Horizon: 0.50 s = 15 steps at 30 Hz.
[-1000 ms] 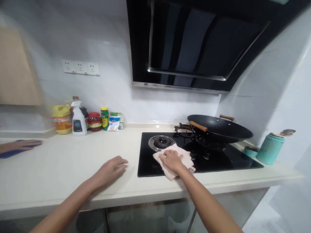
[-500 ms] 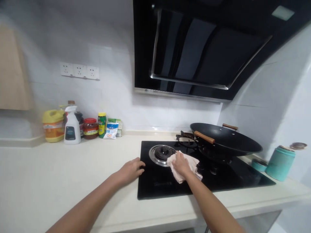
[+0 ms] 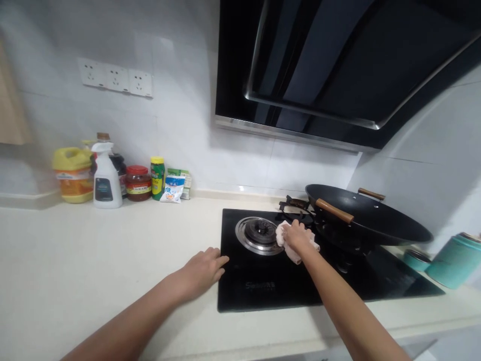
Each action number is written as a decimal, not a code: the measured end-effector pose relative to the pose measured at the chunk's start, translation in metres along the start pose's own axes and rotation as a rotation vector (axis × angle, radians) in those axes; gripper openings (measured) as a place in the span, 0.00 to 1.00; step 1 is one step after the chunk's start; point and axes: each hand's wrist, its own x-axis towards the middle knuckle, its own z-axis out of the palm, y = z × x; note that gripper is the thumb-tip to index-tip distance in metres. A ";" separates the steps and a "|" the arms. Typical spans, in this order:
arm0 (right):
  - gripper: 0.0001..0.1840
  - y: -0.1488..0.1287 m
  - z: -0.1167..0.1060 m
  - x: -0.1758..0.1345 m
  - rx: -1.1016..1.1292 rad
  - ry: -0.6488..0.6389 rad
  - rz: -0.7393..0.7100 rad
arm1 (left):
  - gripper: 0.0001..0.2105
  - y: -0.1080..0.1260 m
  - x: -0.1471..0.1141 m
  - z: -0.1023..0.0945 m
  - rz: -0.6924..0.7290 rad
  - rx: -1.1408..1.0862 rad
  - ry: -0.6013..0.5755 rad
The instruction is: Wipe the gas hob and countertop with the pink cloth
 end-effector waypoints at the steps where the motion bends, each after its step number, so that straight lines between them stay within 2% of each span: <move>1: 0.19 -0.003 -0.002 0.000 -0.034 0.012 0.019 | 0.17 0.000 0.000 -0.001 -0.003 -0.003 -0.004; 3: 0.20 -0.007 -0.005 0.001 -0.060 0.016 0.031 | 0.17 -0.001 -0.001 -0.002 -0.001 -0.009 -0.005; 7: 0.20 -0.002 -0.003 0.007 -0.023 -0.054 -0.018 | 0.16 -0.003 -0.003 -0.007 0.006 -0.035 -0.016; 12: 0.16 0.009 -0.007 0.022 0.009 -0.139 -0.116 | 0.16 -0.002 -0.005 -0.008 0.005 -0.039 -0.023; 15: 0.13 0.009 -0.008 0.034 0.024 -0.126 -0.116 | 0.15 -0.003 -0.004 -0.004 0.031 -0.020 -0.006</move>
